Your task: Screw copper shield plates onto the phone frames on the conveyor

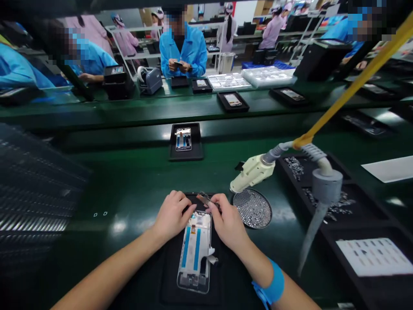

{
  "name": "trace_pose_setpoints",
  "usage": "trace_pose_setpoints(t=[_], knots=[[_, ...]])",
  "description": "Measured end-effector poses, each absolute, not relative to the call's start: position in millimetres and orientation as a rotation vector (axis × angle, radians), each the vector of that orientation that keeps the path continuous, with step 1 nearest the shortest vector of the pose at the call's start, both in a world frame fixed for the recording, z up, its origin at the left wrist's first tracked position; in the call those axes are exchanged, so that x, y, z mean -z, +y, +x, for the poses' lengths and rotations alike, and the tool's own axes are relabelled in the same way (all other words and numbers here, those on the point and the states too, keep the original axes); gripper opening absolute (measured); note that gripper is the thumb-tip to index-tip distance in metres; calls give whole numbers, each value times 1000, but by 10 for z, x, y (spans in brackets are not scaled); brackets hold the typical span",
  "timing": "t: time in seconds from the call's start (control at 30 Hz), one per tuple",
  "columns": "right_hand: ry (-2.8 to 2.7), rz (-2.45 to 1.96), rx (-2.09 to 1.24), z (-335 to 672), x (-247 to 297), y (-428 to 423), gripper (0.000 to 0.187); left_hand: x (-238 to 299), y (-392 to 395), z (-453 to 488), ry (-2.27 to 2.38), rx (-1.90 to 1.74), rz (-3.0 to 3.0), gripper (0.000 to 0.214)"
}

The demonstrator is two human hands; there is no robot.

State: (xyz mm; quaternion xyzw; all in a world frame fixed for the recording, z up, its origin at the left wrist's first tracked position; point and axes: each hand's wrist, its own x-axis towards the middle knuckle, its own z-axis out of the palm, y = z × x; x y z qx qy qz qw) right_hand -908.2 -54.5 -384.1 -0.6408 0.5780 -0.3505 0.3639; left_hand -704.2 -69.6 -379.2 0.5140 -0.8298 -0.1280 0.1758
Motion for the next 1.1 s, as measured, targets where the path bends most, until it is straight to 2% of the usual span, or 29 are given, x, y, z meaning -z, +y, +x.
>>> trace_pose_setpoints(t=[0.07,0.17,0.23,0.43,0.57,0.73,0.97,1.1], knots=[[1457,-1534,921,-9079,3865,-551,30,3752,-563,-7082,-2388,392,1391,26],[1438,-1439,987,-9089,3923,-561,32,3703,-352,-7220,-2531,477,1291,12],[1450,-1418,1021,-9109,3946,-555,31,3695,-258,-7324,-2612,518,1314,13],[1520,-1577,1096,-9179,3812,-508,25,3703,-245,-7468,-2616,556,1454,18],[1436,-1618,1186,-9228,3740,-479,21,3694,-287,-7494,-2599,609,1471,12],[1415,-1419,1158,-9271,3812,-385,21,3695,-256,-7447,-2571,653,1426,13],[1355,-1707,948,-9197,3812,-262,20,3728,39,-7085,-2286,709,935,15],[1292,-1772,908,-9138,3802,-251,20,3775,213,-6974,-2338,605,903,17]])
